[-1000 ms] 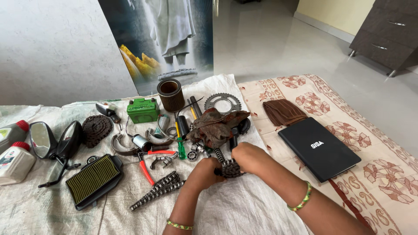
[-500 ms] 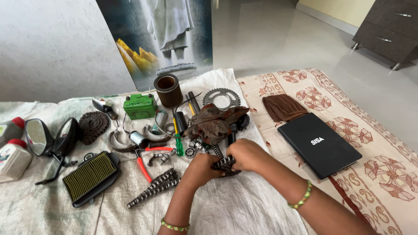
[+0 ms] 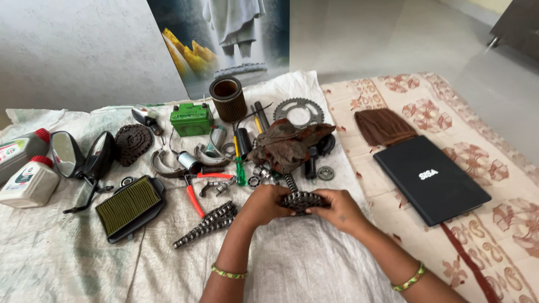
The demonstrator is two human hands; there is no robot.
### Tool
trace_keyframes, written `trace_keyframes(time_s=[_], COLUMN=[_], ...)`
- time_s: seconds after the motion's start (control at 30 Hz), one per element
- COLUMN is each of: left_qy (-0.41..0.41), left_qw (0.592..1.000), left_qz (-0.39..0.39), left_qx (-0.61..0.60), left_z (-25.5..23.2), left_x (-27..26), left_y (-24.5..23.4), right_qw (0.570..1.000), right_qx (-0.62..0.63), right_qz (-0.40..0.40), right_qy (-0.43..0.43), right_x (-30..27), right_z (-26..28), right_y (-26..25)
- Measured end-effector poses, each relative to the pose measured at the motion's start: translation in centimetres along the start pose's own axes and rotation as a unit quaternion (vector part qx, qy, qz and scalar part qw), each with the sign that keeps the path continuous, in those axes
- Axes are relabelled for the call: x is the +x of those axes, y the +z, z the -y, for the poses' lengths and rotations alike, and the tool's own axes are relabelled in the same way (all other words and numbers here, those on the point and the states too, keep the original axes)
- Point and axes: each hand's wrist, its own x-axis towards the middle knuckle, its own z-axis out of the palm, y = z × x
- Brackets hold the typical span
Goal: The person assembles a motorcycle chain by hand, linking individual chain segments together. They repeatedly pick up chain pieces, align them, and press them into place to form a continuous chain. The workspace contains various motorcycle parts and tools.
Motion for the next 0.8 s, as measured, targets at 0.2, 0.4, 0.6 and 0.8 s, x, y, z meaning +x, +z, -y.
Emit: trace_keyframes(time_s=[0.2, 0.4, 0.6, 0.8], left_qy=[0.009, 0.021, -0.090, -0.117], left_qw=[1.000, 0.999, 0.988, 0.974], left_qz=[0.008, 0.024, 0.080, 0.078], left_qx=[-0.023, 0.021, 0.092, 0.179], left_z=[0.2, 1.0, 3.0, 4.3], left_x=[0.0, 0.4, -1.0, -1.2], left_y=[0.4, 1.1, -1.9, -1.9], right_qw=[0.991, 0.960, 0.924, 0.907], right_qx=[-0.129, -0.263, -0.365, -0.404], right_qz=[0.041, 0.077, 0.105, 0.115], right_qy=[-0.022, -0.051, -0.045, -0.029], right_x=[0.1, 0.2, 0.4, 0.8], right_z=[3.5, 6.1, 8.8, 10.0], right_y=[-2.4, -4.5, -4.5, -3.7])
